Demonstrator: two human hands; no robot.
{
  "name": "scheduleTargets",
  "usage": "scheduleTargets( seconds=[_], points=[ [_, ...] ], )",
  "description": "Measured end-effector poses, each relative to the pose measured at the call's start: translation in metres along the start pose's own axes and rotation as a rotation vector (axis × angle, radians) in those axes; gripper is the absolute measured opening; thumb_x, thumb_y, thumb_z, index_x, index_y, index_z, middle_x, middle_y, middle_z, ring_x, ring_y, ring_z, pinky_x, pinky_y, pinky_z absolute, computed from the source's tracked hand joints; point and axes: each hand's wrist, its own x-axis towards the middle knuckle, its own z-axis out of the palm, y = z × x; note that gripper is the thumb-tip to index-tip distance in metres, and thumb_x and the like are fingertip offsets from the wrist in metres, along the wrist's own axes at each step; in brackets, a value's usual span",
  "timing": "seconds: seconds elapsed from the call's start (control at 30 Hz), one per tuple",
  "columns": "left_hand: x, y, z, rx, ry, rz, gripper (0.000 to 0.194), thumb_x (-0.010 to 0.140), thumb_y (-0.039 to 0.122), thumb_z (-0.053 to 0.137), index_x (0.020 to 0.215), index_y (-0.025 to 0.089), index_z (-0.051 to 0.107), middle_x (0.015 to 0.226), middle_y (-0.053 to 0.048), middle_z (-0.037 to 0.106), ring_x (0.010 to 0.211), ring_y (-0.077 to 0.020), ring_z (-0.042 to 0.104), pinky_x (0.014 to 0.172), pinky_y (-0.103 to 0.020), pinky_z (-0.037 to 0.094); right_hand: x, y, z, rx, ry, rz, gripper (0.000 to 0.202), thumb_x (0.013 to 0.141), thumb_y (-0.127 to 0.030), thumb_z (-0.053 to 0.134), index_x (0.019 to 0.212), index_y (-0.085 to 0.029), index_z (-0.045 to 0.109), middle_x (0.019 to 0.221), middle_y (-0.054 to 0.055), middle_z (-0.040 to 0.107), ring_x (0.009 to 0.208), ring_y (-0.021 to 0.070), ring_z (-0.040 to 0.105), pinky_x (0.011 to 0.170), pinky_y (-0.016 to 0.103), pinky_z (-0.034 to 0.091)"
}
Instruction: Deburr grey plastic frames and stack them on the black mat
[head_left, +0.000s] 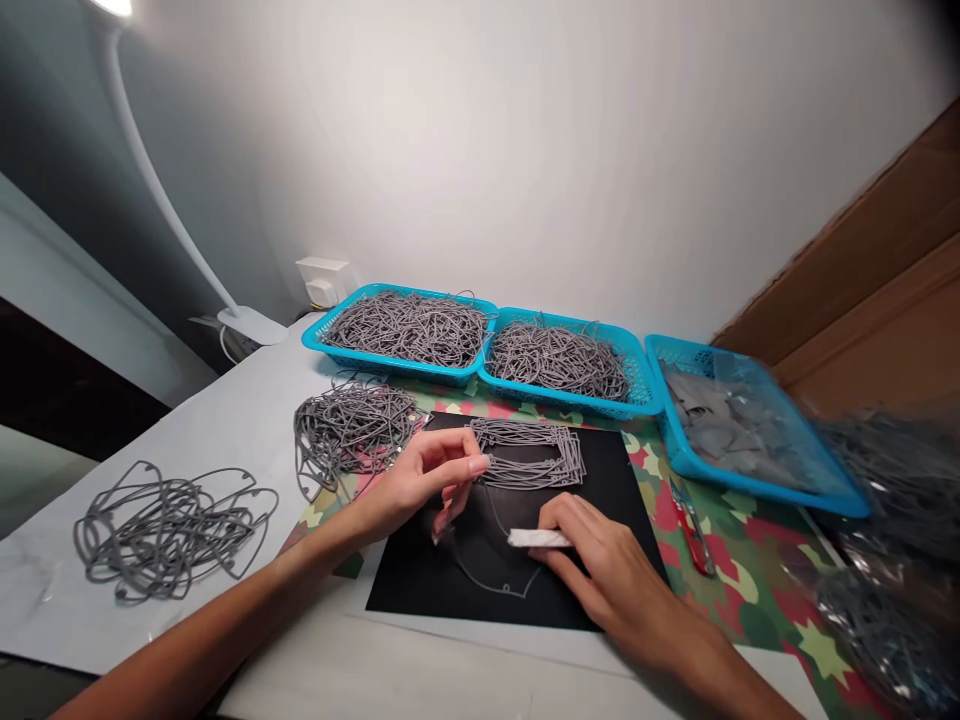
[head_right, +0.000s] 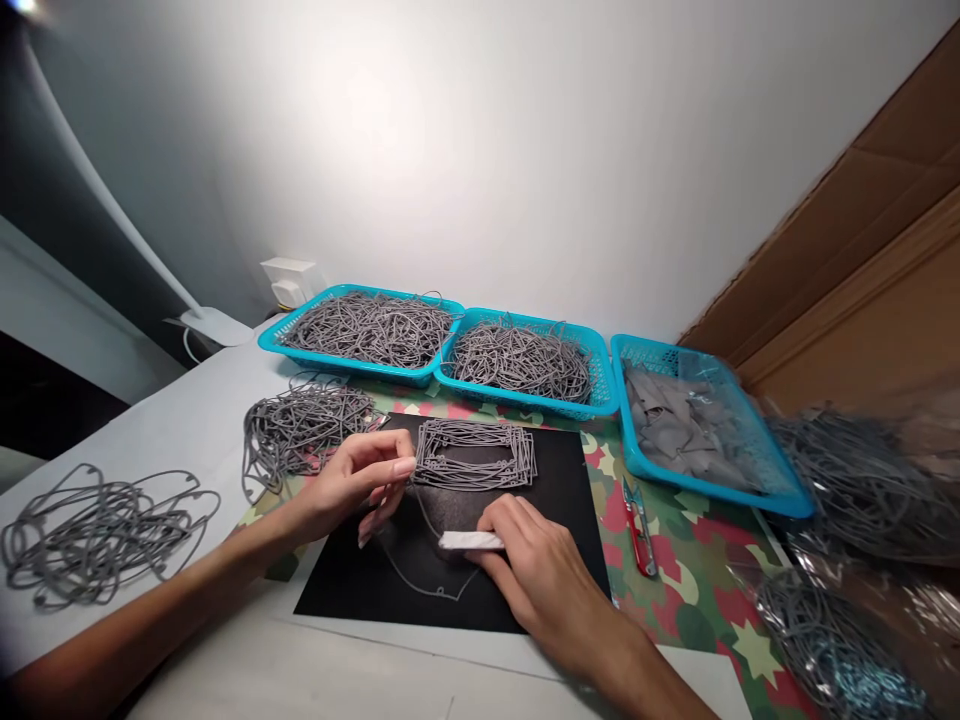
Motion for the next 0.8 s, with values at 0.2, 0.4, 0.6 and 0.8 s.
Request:
scheduleTargets(
  seconds=[0.2, 0.4, 0.6, 0.8],
  points=[
    [0.002, 0.008, 0.0, -0.103, -0.194, -0.303, 0.046, 0.096, 0.056, 0.08, 0.085, 0.022, 0.051, 0.057, 0.009, 0.055, 0.037, -0.0121, 0.057, 0.034, -0.021, 0.052, -0.01, 0.008, -0.027, 0.49, -0.118, 0.244, 0.03, 0.113, -0.053, 0.062, 0.105, -0.024, 0.066, 0.086, -0.001, 0.069, 0.079, 0.0163, 0.065, 0.07, 0.026, 0.05],
    [-0.005, 0.026, -0.015, 0.234, -0.427, -0.628, 0.052, 0.101, 0.071, 0.069, 0.092, 0.025, 0.048, 0.056, 0.007, 0.062, 0.041, -0.0162, 0.063, 0.043, -0.023, 0.053, -0.012, 0.022, -0.039, 0.472, -0.217, 0.349, 0.029, 0.105, -0.053, 0.074, 0.104, -0.024, 0.075, 0.091, -0.002, 0.068, 0.085, 0.0157, 0.064, 0.079, 0.025, 0.057],
    [-0.007, 0.034, -0.023, 0.466, -0.361, -0.554, 0.049, 0.105, 0.072, 0.061, 0.096, 0.025, 0.051, 0.05, 0.007, 0.062, 0.036, -0.0155, 0.058, 0.041, -0.021, 0.036, -0.008, 0.026, -0.036, 0.341, -0.141, 0.327, 0.033, 0.107, -0.055, 0.07, 0.101, -0.024, 0.078, 0.094, 0.001, 0.075, 0.088, 0.0185, 0.068, 0.078, 0.027, 0.057],
    [-0.006, 0.036, -0.024, 0.511, -0.359, -0.54, 0.047, 0.111, 0.069, 0.049, 0.098, 0.024, 0.054, 0.052, 0.005, 0.063, 0.041, -0.0164, 0.061, 0.047, -0.023, 0.042, -0.009, 0.015, -0.035, 0.166, 0.229, 0.123, 0.037, 0.111, -0.052, 0.063, 0.088, -0.026, 0.076, 0.081, 0.002, 0.07, 0.067, 0.0186, 0.061, 0.058, 0.032, 0.047]
  ],
)
